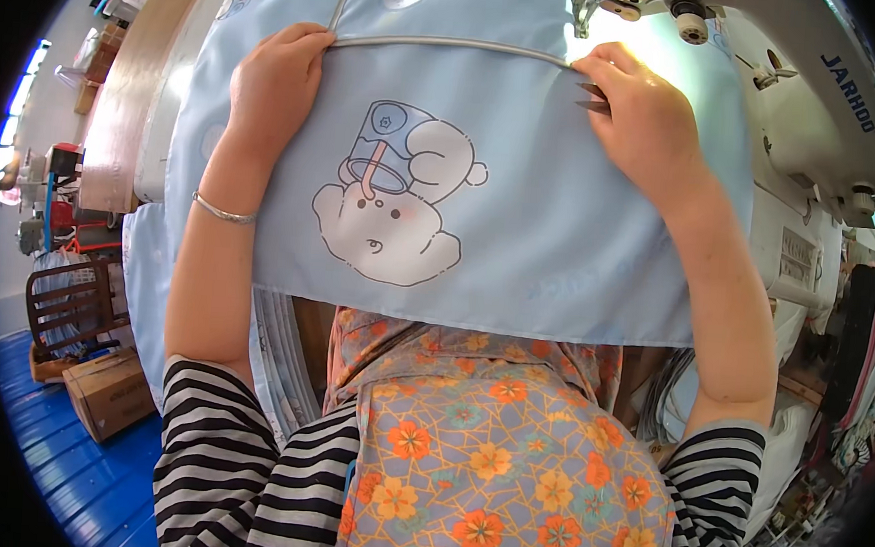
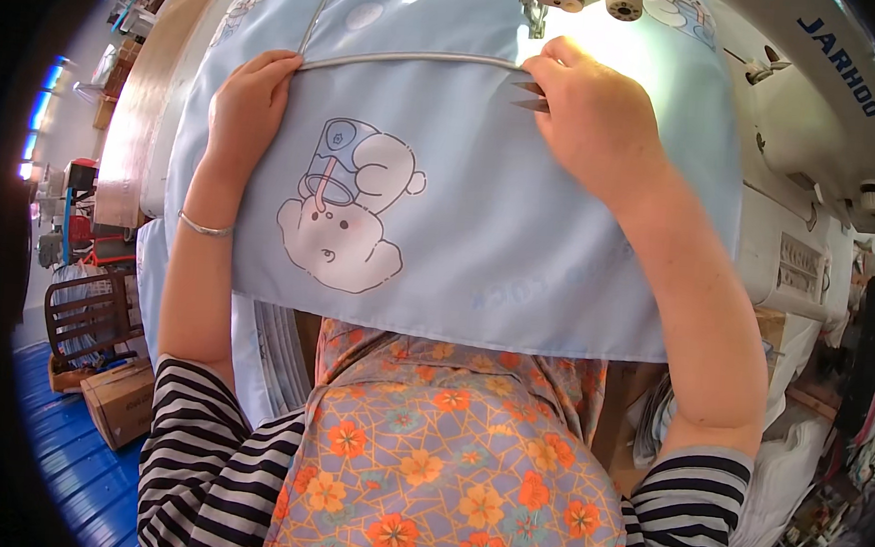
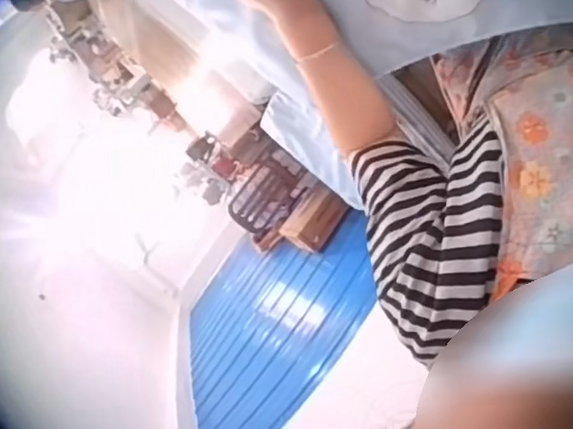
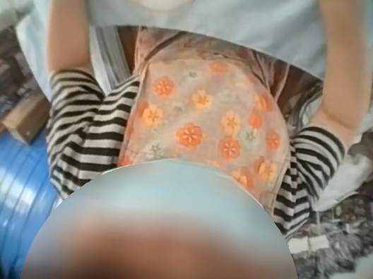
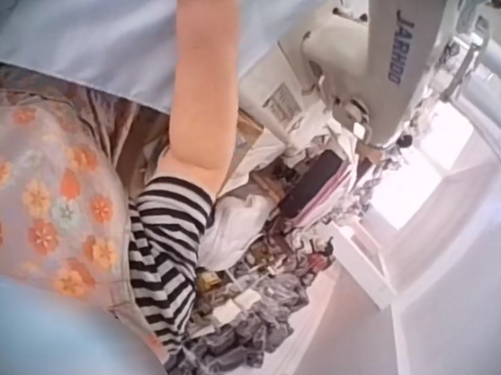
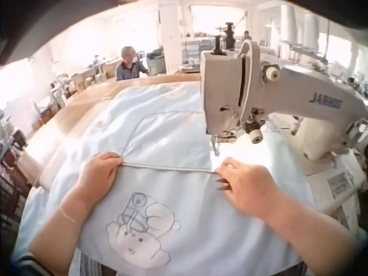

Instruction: Sewing plastic pockets onto light blue fabric panels using an industrial sewing machine.

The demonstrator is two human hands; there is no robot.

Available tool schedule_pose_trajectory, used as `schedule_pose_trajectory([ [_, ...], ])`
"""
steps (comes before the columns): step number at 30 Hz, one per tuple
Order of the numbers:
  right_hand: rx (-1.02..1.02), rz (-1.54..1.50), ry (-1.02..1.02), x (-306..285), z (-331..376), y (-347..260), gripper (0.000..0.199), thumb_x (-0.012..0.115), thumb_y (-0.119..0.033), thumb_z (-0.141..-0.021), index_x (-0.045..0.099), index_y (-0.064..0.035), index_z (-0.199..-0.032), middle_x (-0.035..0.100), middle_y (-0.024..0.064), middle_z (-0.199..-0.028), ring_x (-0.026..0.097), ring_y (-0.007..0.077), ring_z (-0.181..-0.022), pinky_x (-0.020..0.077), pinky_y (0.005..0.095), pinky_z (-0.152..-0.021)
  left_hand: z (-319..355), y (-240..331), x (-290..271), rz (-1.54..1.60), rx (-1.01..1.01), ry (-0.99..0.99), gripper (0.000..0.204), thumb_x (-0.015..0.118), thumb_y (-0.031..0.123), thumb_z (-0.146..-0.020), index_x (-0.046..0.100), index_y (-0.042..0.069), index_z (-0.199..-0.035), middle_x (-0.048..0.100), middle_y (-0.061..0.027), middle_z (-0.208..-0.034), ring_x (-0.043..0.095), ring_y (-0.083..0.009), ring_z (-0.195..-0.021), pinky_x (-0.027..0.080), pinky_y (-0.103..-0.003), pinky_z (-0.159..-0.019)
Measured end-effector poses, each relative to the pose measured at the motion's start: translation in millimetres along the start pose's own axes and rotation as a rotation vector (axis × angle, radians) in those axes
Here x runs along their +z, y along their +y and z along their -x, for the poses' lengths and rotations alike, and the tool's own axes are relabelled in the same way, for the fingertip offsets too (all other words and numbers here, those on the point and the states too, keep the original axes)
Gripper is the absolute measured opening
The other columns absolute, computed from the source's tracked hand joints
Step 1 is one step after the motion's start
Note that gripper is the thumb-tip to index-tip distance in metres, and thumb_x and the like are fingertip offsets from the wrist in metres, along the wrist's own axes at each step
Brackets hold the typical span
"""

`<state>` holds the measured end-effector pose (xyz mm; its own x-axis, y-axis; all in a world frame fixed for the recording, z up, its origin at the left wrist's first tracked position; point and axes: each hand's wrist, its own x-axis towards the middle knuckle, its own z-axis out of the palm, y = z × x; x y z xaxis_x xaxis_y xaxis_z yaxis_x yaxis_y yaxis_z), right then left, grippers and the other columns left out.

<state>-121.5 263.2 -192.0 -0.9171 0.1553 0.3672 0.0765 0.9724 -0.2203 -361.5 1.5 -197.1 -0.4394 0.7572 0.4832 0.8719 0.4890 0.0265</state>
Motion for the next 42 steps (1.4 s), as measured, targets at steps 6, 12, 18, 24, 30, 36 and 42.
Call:
schedule_pose_trajectory([
  [6,-0.015,0.035,0.061,6.8,-9.9,12.2,0.027,0.062,0.000,-0.078,0.064,-0.0050,-0.104,0.064,0.0022,-0.105,0.065,0.0272,-0.078,0.0524,0.0365,-0.070,-15.5,-6.6,11.1,-0.018,0.052,0.026,0.018,0.057,0.007,-0.087,0.072,0.010,-0.097,0.069,0.0004,-0.102,0.065,-0.0231,-0.093,0.054,-0.034,-0.078],
  [12,-0.005,0.037,0.047,4.1,-7.0,19.2,0.027,0.061,0.000,-0.079,0.064,-0.0041,-0.106,0.064,0.0036,-0.109,0.064,0.0285,-0.081,0.0522,0.0370,-0.073,-28.7,-11.1,20.1,-0.049,0.057,-0.001,0.019,0.056,0.009,-0.088,0.072,0.011,-0.098,0.068,0.0023,-0.102,0.064,-0.0215,-0.094,0.054,-0.034,-0.078],
  [18,0.010,0.033,0.028,-2.9,-3.2,21.2,0.027,0.059,0.000,-0.081,0.063,-0.0032,-0.107,0.064,0.0069,-0.111,0.064,0.0298,-0.085,0.0518,0.0381,-0.075,-34.6,-17.1,26.3,-0.004,0.067,0.000,0.019,0.056,0.009,-0.088,0.071,0.010,-0.099,0.068,0.0017,-0.104,0.064,-0.0234,-0.095,0.053,-0.035,-0.082],
  [24,0.071,-0.143,0.108,-6.1,15.3,27.4,0.027,0.053,0.003,-0.084,0.063,-0.0029,-0.109,0.062,0.0104,-0.111,0.063,0.0245,-0.087,0.0508,0.0323,-0.077,-14.8,-10.8,-5.6,0.178,-0.008,-0.113,0.024,0.057,0.011,-0.089,0.067,0.005,-0.110,0.066,-0.0098,-0.116,0.062,-0.0324,-0.104,0.050,-0.040,-0.090],
  [30,0.025,-0.312,0.215,-20.4,37.4,12.5,0.032,0.050,0.000,-0.093,0.061,-0.0040,-0.123,0.063,0.0122,-0.103,0.057,0.0151,-0.077,0.0474,0.0262,-0.071,50.7,29.8,-46.4,0.252,-0.052,-0.179,0.029,0.062,0.015,-0.088,0.064,0.005,-0.114,0.064,-0.0116,-0.120,0.060,-0.0327,-0.109,0.049,-0.040,-0.093],
  [36,0.114,-0.370,-0.140,-46.1,24.4,-36.6,0.037,0.052,-0.009,-0.097,0.055,-0.0048,-0.133,0.065,0.0136,-0.099,0.060,0.0166,-0.082,0.0483,0.0272,-0.077,76.4,72.6,-59.3,0.370,0.061,-0.152,0.031,0.066,0.015,-0.084,0.064,0.003,-0.113,0.063,-0.0118,-0.119,0.060,-0.0304,-0.110,0.049,-0.041,-0.094],
  [42,0.130,-0.431,-0.158,-32.4,-3.7,-56.9,0.032,0.058,-0.014,-0.094,0.058,-0.0028,-0.124,0.066,0.0126,-0.094,0.058,0.0175,-0.076,0.0477,0.0297,-0.073,54.1,73.2,-52.4,0.432,0.017,-0.158,0.033,0.065,0.013,-0.084,0.061,0.002,-0.115,0.062,-0.0147,-0.121,0.059,-0.0333,-0.111,0.048,-0.042,-0.094],
])
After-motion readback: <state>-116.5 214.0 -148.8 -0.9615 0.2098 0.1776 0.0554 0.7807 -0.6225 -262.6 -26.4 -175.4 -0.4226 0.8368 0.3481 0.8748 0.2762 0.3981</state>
